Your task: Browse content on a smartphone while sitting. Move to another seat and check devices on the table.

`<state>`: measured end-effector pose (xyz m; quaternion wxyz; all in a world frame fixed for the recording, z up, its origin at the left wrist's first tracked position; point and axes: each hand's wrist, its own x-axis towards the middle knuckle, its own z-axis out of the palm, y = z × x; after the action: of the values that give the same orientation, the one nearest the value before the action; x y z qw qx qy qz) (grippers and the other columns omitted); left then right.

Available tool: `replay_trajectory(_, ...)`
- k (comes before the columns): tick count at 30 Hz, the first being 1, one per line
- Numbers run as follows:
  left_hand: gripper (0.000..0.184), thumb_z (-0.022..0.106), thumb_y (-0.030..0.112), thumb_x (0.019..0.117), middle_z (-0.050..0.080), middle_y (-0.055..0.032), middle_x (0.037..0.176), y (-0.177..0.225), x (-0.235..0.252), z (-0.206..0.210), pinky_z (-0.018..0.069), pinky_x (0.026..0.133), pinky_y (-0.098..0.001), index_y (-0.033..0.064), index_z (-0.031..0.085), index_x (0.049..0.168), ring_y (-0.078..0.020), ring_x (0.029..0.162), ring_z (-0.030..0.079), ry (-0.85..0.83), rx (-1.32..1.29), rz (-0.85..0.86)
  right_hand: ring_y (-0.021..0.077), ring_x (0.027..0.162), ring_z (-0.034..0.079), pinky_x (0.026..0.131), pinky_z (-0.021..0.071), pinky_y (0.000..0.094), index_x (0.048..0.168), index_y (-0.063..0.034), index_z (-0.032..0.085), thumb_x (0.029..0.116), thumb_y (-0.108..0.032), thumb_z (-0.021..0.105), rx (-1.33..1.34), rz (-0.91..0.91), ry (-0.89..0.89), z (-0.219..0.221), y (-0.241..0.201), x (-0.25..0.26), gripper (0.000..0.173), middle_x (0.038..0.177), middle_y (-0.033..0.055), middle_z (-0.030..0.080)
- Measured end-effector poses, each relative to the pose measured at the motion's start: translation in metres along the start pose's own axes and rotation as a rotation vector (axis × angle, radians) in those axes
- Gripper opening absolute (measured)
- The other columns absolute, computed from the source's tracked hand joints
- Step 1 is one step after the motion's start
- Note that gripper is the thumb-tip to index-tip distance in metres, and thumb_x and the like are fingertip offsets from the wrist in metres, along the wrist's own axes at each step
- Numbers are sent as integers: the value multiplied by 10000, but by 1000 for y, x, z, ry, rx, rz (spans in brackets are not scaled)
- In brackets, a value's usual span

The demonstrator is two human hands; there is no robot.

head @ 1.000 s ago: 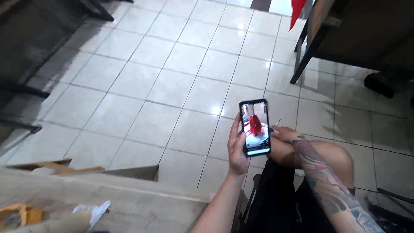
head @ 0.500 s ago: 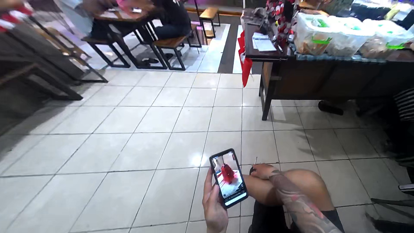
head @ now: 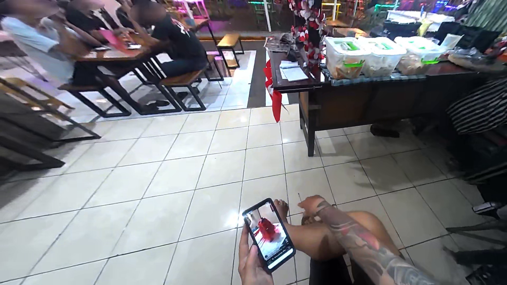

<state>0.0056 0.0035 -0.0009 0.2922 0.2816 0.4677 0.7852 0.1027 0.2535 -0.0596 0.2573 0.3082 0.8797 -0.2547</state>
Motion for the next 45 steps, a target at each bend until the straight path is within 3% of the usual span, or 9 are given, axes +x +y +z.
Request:
replay_trajectory(8, 631, 425, 346, 1035, 464, -117, 1535, -1, 0, 0, 546, 1007, -427, 131, 268, 1607, -242, 1298, 570, 1, -16, -10, 454, 1263, 583, 988, 465, 703, 1427, -89, 591, 961, -308, 686, -117, 119, 69, -78, 25, -1, 523, 1368, 235, 617)
replay_trajectory(13, 644, 450, 370, 1042, 501, -140, 1496, -5, 1, -4, 547, 1007, -429, 119, 266, 1605, -250, 1278, 585, -37, -47, 7, 450, 1272, 582, 998, 464, 704, 1438, -99, 584, 950, -312, 701, -89, 137, 34, -54, 44, 3, 545, 1373, 233, 616)
replay_trajectory(16, 651, 444, 375, 1046, 510, -138, 1486, -4, 1, -4, 557, 991, -421, 109, 247, 1606, -241, 1262, 599, -33, -41, -2, 439, 1363, 514, 1081, 407, 692, 1534, -87, 478, 978, -385, 676, -48, 30, -69, -41, 48, 8, 661, 1461, 237, 554)
replay_trajectory(20, 652, 420, 361, 1050, 486, -134, 1507, -4, 0, -4, 549, 1005, -423, 113, 213, 1616, -240, 1280, 583, -60, -32, 4, 428, 1396, 485, 1134, 367, 662, 1601, -122, 371, 1009, -443, 621, 80, -34, -55, -40, 52, 4, 718, 1501, 224, 523)
replay_trajectory(33, 654, 430, 381, 1056, 485, -121, 1515, -3, 0, -1, 545, 1014, -417, 122, 216, 1617, -234, 1294, 577, -80, -52, 9, 405, 1419, 468, 1156, 357, 627, 1611, -113, 344, 1011, -421, 624, 115, 46, -60, -35, 71, -15, 730, 1526, 215, 502)
replay_trajectory(45, 688, 473, 402, 1025, 467, -125, 1525, -4, 1, -4, 547, 1007, -427, 115, 245, 1608, -246, 1299, 567, -51, -31, 3, 422, 1394, 489, 1122, 383, 659, 1600, -102, 364, 1010, -395, 631, 50, 37, -92, -30, 53, -16, 711, 1499, 228, 523)
